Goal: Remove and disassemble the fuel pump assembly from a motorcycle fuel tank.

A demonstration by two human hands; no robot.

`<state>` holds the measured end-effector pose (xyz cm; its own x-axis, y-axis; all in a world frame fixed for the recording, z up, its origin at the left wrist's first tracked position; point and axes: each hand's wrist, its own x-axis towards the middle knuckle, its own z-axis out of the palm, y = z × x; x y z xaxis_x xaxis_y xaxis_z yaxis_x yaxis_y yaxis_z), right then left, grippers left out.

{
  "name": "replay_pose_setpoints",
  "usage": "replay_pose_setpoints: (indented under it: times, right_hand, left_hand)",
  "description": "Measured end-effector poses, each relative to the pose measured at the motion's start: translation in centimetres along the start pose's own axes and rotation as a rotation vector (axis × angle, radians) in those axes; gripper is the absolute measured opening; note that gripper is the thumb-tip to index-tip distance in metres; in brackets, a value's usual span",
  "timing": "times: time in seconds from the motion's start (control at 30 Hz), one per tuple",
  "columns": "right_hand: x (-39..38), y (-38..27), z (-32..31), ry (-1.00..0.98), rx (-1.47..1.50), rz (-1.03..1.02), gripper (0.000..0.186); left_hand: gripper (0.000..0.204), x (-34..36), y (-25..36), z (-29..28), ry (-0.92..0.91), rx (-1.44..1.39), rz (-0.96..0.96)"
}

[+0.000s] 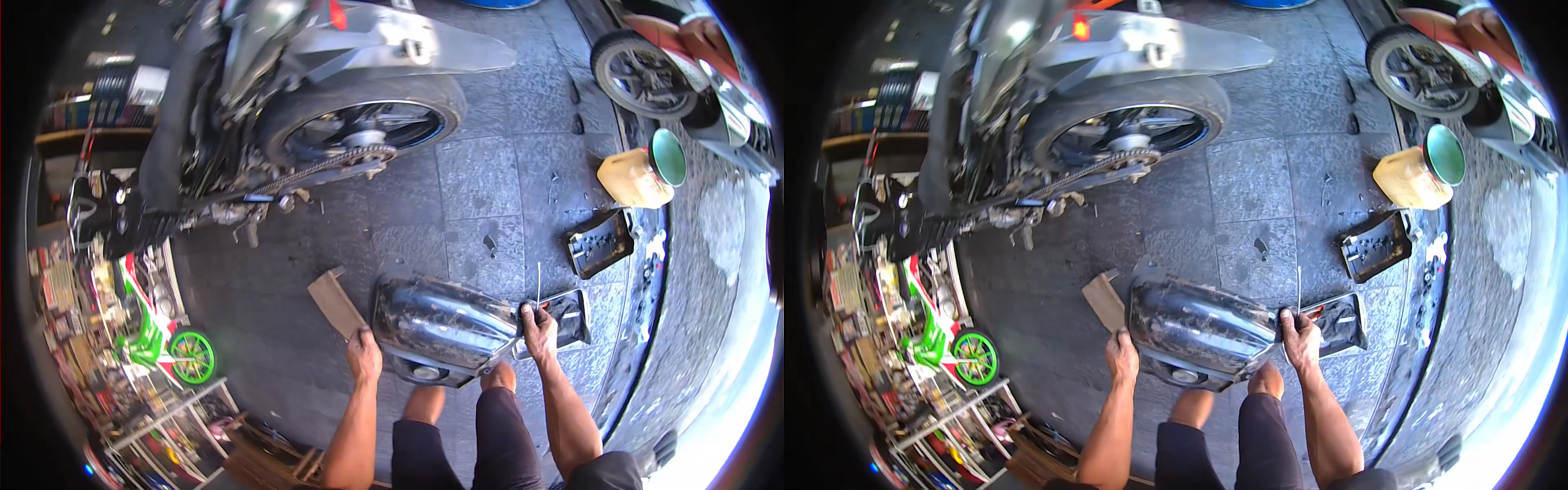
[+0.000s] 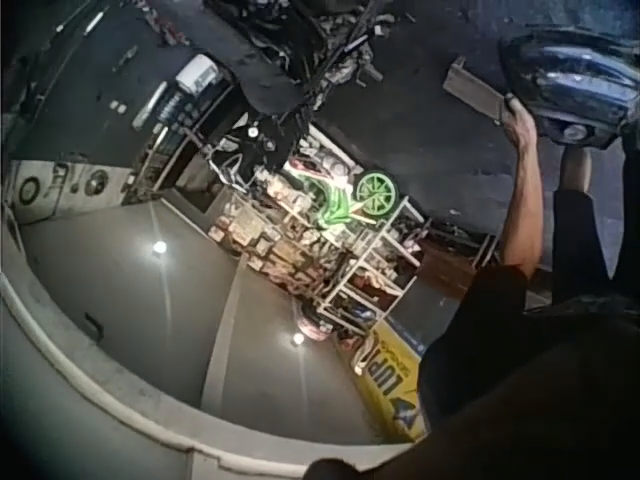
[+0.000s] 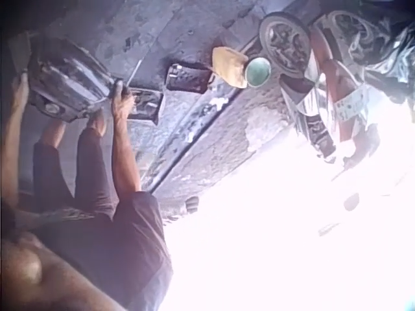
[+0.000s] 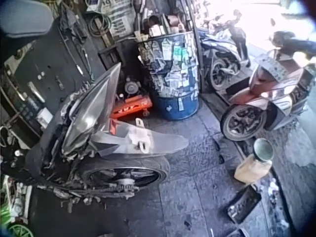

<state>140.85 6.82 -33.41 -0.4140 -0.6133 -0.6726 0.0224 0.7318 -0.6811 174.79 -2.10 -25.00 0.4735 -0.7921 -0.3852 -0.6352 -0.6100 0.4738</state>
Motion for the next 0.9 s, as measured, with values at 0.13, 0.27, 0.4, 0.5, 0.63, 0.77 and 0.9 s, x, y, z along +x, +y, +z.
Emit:
replay_pose_setpoints:
  times: [0.13, 0.27, 0.4, 0.5, 0.63, 0.77, 0.9]
  right_hand:
    - [3.0, 1.9, 1.7, 0.113, -0.066, 0.137, 0.049]
    - [6.4, 8.2, 3.9, 0.169, 0.159, 0.179, 0.043]
    - [9.2, 13.3, 8.1, 0.319, 0.289, 0.096, 0.040]
    - [9.0, 13.2, 9.9, 0.240, 0.418, 0.411, 0.034]
    - [10.2, 18.1, 19.2, 0.193, 0.972, 0.513, 0.018]
    - [11.5, 19.2, 25.9, 0.120, 1.290, 0.411, 0.022]
    - [13.6, 23.2, 31.7, 0.211, 1.355, 0.340, 0.017]
  left_hand:
    - [0.045, 7.9, 4.2, 6.1, -0.134, 0.221, 0.201]
    - [0.041, 13.8, 5.4, 13.9, -0.267, 0.282, 0.417]
    - [0.045, 18.7, 6.4, 19.3, -0.328, 0.266, 0.692]
    - [0.043, 18.5, 9.0, 21.0, -0.425, 0.252, 0.897]
    - [0.040, 22.3, 9.9, 21.8, -0.492, 0.163, 1.296]
    - [0.050, 24.8, 11.9, 21.4, -0.636, 0.067, 1.904]
    - [0.046, 25.2, 9.9, 21.6, -0.830, -0.023, 2.184]
